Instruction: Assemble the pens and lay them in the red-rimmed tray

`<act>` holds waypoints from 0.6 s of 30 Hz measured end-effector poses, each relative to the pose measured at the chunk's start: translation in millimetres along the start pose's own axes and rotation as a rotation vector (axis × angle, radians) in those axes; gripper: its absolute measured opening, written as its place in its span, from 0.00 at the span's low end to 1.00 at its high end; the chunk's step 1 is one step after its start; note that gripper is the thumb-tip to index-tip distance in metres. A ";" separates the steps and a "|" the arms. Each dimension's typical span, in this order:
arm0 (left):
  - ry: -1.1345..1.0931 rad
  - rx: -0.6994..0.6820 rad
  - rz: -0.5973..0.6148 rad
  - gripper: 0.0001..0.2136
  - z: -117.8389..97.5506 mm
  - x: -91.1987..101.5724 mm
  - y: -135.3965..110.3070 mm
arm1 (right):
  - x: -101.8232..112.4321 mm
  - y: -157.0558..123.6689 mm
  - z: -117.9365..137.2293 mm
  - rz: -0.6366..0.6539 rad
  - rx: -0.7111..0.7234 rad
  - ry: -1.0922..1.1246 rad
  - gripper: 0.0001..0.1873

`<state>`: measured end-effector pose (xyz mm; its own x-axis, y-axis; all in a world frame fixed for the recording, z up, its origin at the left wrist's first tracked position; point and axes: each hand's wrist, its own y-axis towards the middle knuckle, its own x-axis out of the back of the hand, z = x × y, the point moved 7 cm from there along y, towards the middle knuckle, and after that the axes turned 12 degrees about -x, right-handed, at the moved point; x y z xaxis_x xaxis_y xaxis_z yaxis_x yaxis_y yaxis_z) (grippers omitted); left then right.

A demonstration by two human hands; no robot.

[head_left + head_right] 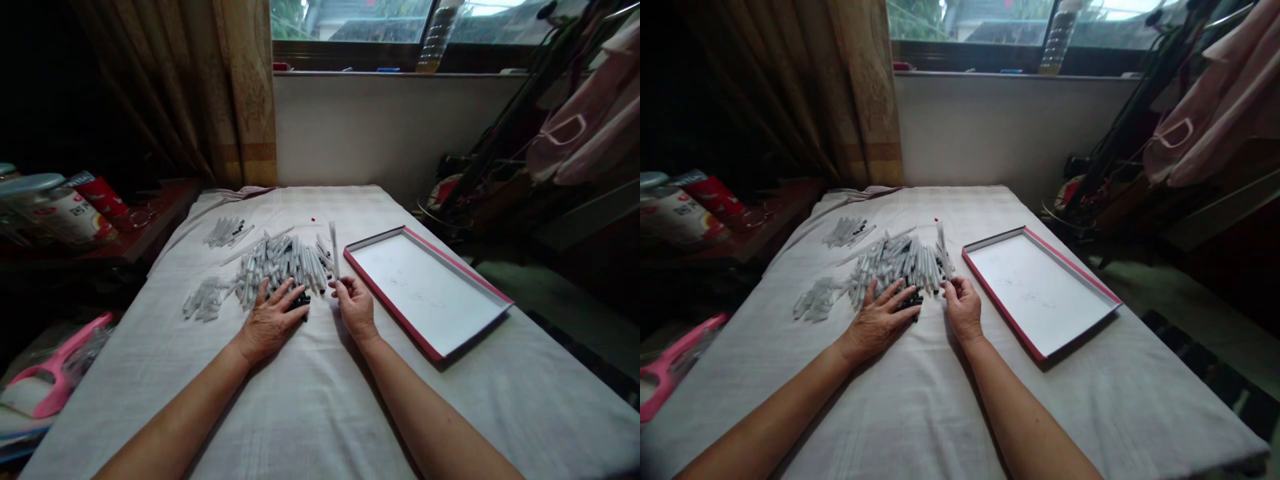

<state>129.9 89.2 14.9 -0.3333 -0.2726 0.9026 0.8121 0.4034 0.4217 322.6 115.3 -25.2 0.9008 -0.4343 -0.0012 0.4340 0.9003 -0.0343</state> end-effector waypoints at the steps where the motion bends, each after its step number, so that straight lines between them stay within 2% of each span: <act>1: 0.030 0.000 -0.018 0.13 4.3 2.1 -0.2 | -0.2 -2.4 1.2 0.010 0.017 -0.017 0.15; 5: 0.057 -0.028 -0.165 0.12 1.1 24.0 -6.4 | -0.1 -18.1 12.5 0.072 0.125 -0.116 0.11; 8: 0.189 0.124 -0.374 0.16 -6.7 52.8 -23.7 | -5.6 -32.6 22.3 0.181 0.163 -0.155 0.08; 10: 0.231 0.185 -0.356 0.17 -10.1 58.1 -32.8 | -12.9 -40.8 26.0 0.284 0.134 -0.136 0.08; 12: 0.208 0.204 -0.274 0.15 -7.8 54.1 -39.0 | -19.3 -45.9 27.0 0.360 0.067 -0.085 0.08; 15: 0.152 0.169 -0.234 0.08 -1.6 47.6 -44.3 | -23.6 -46.7 24.1 0.395 -0.061 -0.023 0.11; 18: 0.125 0.157 -0.237 0.06 2.8 43.3 -44.3 | -24.2 -43.6 18.9 0.406 -0.175 -0.031 0.16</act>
<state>78.2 62.0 35.6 -0.4351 -0.4769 0.7637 0.6314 0.4432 0.6364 282.3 87.2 -4.8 0.9989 -0.0431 -0.0192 0.0382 0.9778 -0.2061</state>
